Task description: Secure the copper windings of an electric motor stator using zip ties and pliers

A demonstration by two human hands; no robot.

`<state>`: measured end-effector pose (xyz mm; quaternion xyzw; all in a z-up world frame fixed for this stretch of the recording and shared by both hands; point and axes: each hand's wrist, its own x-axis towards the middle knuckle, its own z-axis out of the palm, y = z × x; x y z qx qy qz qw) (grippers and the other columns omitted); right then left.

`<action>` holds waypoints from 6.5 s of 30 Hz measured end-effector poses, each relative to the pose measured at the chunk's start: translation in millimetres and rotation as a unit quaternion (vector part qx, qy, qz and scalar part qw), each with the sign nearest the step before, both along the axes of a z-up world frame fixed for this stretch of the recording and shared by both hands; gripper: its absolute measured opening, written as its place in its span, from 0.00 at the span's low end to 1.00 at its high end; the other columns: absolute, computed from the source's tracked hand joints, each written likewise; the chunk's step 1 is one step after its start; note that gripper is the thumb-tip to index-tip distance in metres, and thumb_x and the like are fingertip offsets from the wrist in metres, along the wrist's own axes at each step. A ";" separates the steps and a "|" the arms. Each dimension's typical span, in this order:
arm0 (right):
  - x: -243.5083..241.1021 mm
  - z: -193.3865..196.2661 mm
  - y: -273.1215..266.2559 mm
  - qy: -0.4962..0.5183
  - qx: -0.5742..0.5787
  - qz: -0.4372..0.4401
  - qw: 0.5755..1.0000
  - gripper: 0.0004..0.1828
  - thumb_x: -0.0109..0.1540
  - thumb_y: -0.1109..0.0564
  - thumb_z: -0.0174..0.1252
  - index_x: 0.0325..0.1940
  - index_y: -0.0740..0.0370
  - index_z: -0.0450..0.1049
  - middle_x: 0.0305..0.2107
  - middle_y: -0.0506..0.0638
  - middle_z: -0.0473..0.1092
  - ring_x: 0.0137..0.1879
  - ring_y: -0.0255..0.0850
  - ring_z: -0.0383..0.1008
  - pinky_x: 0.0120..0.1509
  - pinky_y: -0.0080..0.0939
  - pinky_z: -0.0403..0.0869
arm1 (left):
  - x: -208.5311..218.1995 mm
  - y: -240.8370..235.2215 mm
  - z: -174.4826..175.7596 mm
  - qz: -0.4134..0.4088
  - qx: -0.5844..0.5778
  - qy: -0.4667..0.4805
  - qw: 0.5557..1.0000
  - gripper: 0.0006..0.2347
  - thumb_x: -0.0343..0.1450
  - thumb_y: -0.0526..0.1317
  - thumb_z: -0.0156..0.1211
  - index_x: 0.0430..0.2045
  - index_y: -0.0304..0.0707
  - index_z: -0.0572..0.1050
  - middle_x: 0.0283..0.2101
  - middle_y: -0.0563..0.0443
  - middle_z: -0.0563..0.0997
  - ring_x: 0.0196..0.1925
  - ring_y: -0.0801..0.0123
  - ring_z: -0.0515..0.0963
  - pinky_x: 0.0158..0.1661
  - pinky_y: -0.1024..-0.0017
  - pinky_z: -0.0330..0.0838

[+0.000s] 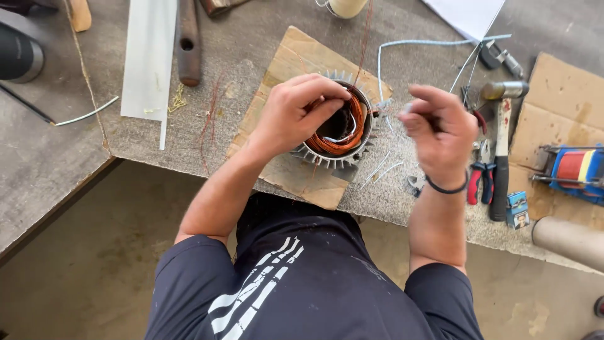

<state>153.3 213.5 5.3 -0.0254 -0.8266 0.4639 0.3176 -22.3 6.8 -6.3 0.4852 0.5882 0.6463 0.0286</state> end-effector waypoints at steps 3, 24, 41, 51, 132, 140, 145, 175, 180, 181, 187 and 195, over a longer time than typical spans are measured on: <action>-43.3 30.9 -24.4 0.033 0.088 0.048 0.994 0.12 0.66 0.67 0.67 0.53 0.76 0.79 0.29 0.59 0.74 0.28 0.43 0.71 0.33 0.42 0.72 | -1.5 10.5 -0.6 0.000 -0.002 -0.010 1.000 0.05 0.72 0.34 0.64 0.39 0.45 0.81 0.36 0.48 0.84 0.37 0.50 0.85 0.38 0.59 0.78; -76.7 26.8 -44.6 0.167 0.165 -0.002 0.972 0.09 0.68 0.63 0.67 0.48 0.73 0.80 0.28 0.59 0.77 0.20 0.38 0.64 0.21 0.35 0.63 | 1.3 9.3 -15.8 0.027 -0.009 0.021 0.999 0.10 0.77 0.38 0.58 0.51 0.57 0.80 0.40 0.55 0.84 0.42 0.55 0.86 0.42 0.62 0.80; -64.6 35.9 -40.4 -0.042 0.144 0.064 0.987 0.05 0.64 0.64 0.70 0.42 0.66 0.81 0.27 0.55 0.77 0.24 0.41 0.71 0.24 0.37 0.65 | -6.3 13.0 -47.5 0.091 -0.059 0.131 0.985 0.08 0.68 0.37 0.68 0.39 0.48 0.80 0.41 0.53 0.82 0.51 0.54 0.80 0.53 0.59 0.73; -62.0 40.8 -44.0 -0.082 0.169 0.049 0.981 0.04 0.65 0.64 0.70 0.42 0.64 0.81 0.28 0.55 0.77 0.26 0.42 0.74 0.26 0.37 0.67 | -5.4 12.7 -53.7 0.111 -0.077 0.144 0.980 0.06 0.68 0.38 0.67 0.36 0.51 0.80 0.41 0.58 0.82 0.52 0.61 0.79 0.52 0.63 0.72; 210.4 -87.3 13.5 -0.245 0.116 -0.344 0.899 0.06 0.69 0.58 0.63 0.43 0.64 0.81 0.37 0.54 0.79 0.43 0.45 0.78 0.51 0.44 0.73 | 37.6 -48.9 -6.3 0.096 0.009 0.135 0.986 0.10 0.70 0.12 0.66 0.38 0.18 0.78 0.41 0.30 0.81 0.44 0.43 0.80 0.51 0.54 0.72; 154.0 -99.7 13.9 -0.205 0.283 -0.129 0.928 0.03 0.62 0.57 0.64 0.38 0.54 0.82 0.38 0.50 0.77 0.43 0.43 0.78 0.45 0.43 0.75 | 97.7 -82.9 -6.5 -0.467 -0.074 0.043 0.880 0.07 0.74 0.43 0.59 0.39 0.46 0.83 0.45 0.58 0.86 0.43 0.69 0.87 0.49 0.65 0.80; 140.8 -99.3 74.8 -0.283 0.328 -0.207 0.877 0.04 0.63 0.55 0.63 0.41 0.53 0.82 0.42 0.51 0.77 0.45 0.41 0.78 0.45 0.42 0.75 | 131.7 -50.5 -43.1 -0.400 -0.179 -0.020 0.899 0.08 0.74 0.43 0.56 0.36 0.41 0.80 0.38 0.53 0.85 0.38 0.64 0.85 0.43 0.65 0.76; 101.6 -98.0 -93.4 -0.069 -0.127 0.206 0.968 0.04 0.60 0.60 0.67 0.39 0.59 0.83 0.28 0.51 0.78 0.27 0.47 0.78 0.30 0.44 0.77 | 150.5 -68.5 -65.4 -0.143 -0.057 -0.171 0.973 0.05 0.70 0.34 0.68 0.36 0.42 0.85 0.29 0.52 0.84 0.29 0.57 0.85 0.31 0.66 0.79; 91.7 -68.3 -99.6 -0.031 -0.108 0.312 0.943 0.04 0.63 0.59 0.65 0.34 0.60 0.81 0.27 0.51 0.77 0.26 0.50 0.76 0.29 0.46 0.76 | 145.9 -79.1 -31.9 -0.181 -0.023 -0.194 0.964 0.03 0.72 0.34 0.65 0.35 0.39 0.85 0.29 0.51 0.83 0.28 0.57 0.85 0.28 0.67 0.79; 85.8 -67.8 -99.8 -0.029 -0.103 0.314 0.943 0.04 0.63 0.59 0.65 0.34 0.60 0.81 0.27 0.51 0.77 0.26 0.50 0.76 0.29 0.46 0.76 | 141.4 -78.0 -28.2 -0.180 -0.019 -0.190 0.965 0.03 0.72 0.34 0.65 0.35 0.39 0.85 0.29 0.51 0.83 0.28 0.57 0.85 0.28 0.67 0.79; 61.1 -46.2 -92.5 -0.005 -0.043 0.286 0.957 0.07 0.62 0.54 0.67 0.31 0.56 0.82 0.29 0.47 0.79 0.29 0.45 0.78 0.32 0.42 0.76 | 125.6 -86.9 4.6 -0.130 -0.052 -0.098 0.985 0.06 0.75 0.34 0.59 0.40 0.42 0.82 0.32 0.50 0.80 0.29 0.55 0.83 0.28 0.67 0.78; 20.4 26.7 -47.8 0.091 0.101 0.117 0.984 0.05 0.64 0.62 0.66 0.42 0.67 0.83 0.32 0.57 0.78 0.33 0.45 0.77 0.40 0.43 0.77 | 47.3 -52.2 41.8 -0.028 -0.019 0.038 0.999 0.10 0.75 0.33 0.61 0.51 0.40 0.78 0.45 0.46 0.82 0.46 0.55 0.85 0.46 0.58 0.81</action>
